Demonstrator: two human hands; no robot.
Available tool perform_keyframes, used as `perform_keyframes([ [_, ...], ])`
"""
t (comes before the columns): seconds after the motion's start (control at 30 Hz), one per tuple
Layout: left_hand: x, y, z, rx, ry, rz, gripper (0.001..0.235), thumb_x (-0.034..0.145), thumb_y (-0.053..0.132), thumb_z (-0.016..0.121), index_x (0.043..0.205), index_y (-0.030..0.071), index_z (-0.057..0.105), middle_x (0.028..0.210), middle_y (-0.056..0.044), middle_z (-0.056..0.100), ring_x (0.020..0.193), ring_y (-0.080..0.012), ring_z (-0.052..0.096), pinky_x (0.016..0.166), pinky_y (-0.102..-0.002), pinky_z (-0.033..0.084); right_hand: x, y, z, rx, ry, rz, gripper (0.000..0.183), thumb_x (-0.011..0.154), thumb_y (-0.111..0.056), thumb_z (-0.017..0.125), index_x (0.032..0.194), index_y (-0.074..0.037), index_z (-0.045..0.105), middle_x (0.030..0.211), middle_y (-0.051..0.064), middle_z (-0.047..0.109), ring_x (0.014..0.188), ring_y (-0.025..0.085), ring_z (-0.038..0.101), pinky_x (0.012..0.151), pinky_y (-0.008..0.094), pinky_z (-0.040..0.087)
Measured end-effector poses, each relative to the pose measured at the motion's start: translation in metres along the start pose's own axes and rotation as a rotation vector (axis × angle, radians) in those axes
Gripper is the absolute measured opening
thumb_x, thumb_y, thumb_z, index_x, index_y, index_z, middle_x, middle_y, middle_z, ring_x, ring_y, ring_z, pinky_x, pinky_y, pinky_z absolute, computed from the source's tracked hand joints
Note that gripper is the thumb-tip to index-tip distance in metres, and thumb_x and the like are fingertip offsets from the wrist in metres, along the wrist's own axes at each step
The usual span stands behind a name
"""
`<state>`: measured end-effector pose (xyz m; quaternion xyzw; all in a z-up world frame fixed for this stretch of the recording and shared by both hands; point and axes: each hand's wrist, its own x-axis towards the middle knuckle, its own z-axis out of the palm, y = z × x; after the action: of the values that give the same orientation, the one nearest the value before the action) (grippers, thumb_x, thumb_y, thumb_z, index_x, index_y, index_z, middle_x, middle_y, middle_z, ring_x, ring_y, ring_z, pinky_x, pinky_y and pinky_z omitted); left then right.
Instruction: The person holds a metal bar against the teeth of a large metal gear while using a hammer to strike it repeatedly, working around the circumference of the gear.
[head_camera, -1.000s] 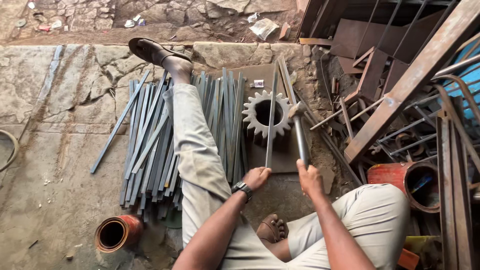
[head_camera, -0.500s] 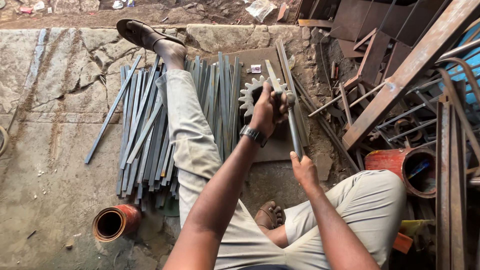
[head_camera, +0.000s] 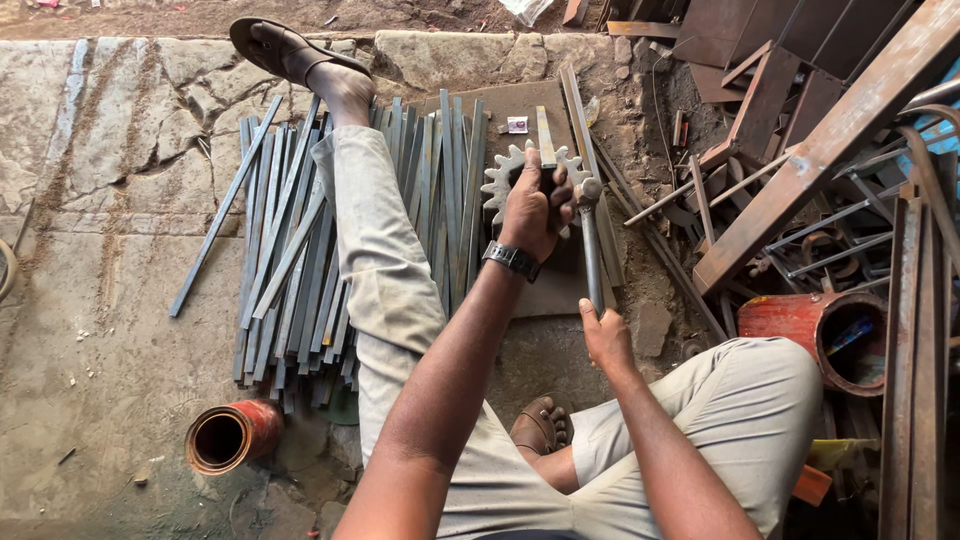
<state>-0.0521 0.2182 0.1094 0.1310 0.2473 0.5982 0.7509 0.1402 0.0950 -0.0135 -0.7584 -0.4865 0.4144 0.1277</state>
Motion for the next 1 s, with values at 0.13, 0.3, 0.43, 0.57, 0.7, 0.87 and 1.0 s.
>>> perform_keyframes([
  [0.13,-0.001,0.003,0.003,-0.100,0.043,-0.033,0.050,0.103,0.059,0.045,0.092,0.011,0.056,0.070,0.003,0.048,0.059,-0.0103,0.050,0.053,-0.021,0.041,0.001,0.001,0.002,0.004,0.001,0.010,0.062,0.100,-0.060,0.049,0.098,0.001,0.062,0.061,0.009,0.061,0.047,0.021,0.063,0.040,0.037,0.054],
  [0.3,0.004,-0.004,-0.001,-0.242,0.011,-0.053,0.034,0.108,0.046,0.048,0.102,0.013,0.056,0.073,0.005,0.050,0.063,-0.0105,0.053,0.058,-0.024,0.042,0.000,0.000,0.002,0.020,0.013,-0.004,0.062,0.098,-0.060,0.052,0.095,0.001,0.061,0.059,0.009,0.061,0.046,0.021,0.064,0.041,0.037,0.054],
  [0.43,0.009,-0.009,-0.007,-0.413,-0.114,-0.086,0.029,0.110,0.042,0.046,0.102,0.015,0.053,0.075,0.005,0.051,0.064,-0.0096,0.053,0.061,-0.024,0.041,-0.001,-0.001,0.002,0.015,0.007,-0.013,0.062,0.098,-0.059,0.052,0.094,0.001,0.061,0.058,0.010,0.061,0.046,0.022,0.063,0.040,0.037,0.053],
  [0.57,0.009,-0.009,-0.003,-0.438,-0.135,-0.115,0.033,0.113,0.043,0.041,0.100,0.015,0.053,0.075,0.004,0.050,0.065,-0.0108,0.053,0.061,-0.025,0.041,-0.001,-0.001,0.003,0.040,0.005,-0.002,0.062,0.099,-0.059,0.053,0.093,0.002,0.061,0.058,0.009,0.060,0.045,0.022,0.062,0.040,0.038,0.052],
  [0.7,0.003,-0.008,0.004,-0.443,-0.156,-0.104,0.047,0.110,0.052,0.028,0.090,0.015,0.048,0.072,0.001,0.047,0.064,-0.0149,0.051,0.060,-0.029,0.041,0.000,-0.001,0.005,0.032,0.013,0.007,0.062,0.098,-0.059,0.053,0.092,0.002,0.061,0.057,0.010,0.060,0.044,0.021,0.062,0.040,0.038,0.052],
  [0.87,0.005,-0.010,0.001,-0.372,-0.182,-0.103,0.053,0.108,0.054,0.020,0.083,0.014,0.044,0.067,0.001,0.044,0.060,-0.0159,0.049,0.057,-0.029,0.039,0.007,0.008,0.010,0.028,0.001,0.009,0.061,0.100,-0.059,0.052,0.093,0.002,0.060,0.058,0.008,0.058,0.044,0.018,0.059,0.038,0.035,0.051],
  [1.0,0.007,-0.011,-0.001,-0.368,-0.132,-0.070,0.054,0.110,0.055,0.017,0.083,0.015,0.043,0.065,0.002,0.043,0.054,-0.0134,0.048,0.054,-0.027,0.040,0.010,0.012,0.013,0.023,-0.015,0.021,0.059,0.101,-0.058,0.050,0.095,0.000,0.060,0.059,0.005,0.057,0.044,0.015,0.057,0.037,0.032,0.051],
])
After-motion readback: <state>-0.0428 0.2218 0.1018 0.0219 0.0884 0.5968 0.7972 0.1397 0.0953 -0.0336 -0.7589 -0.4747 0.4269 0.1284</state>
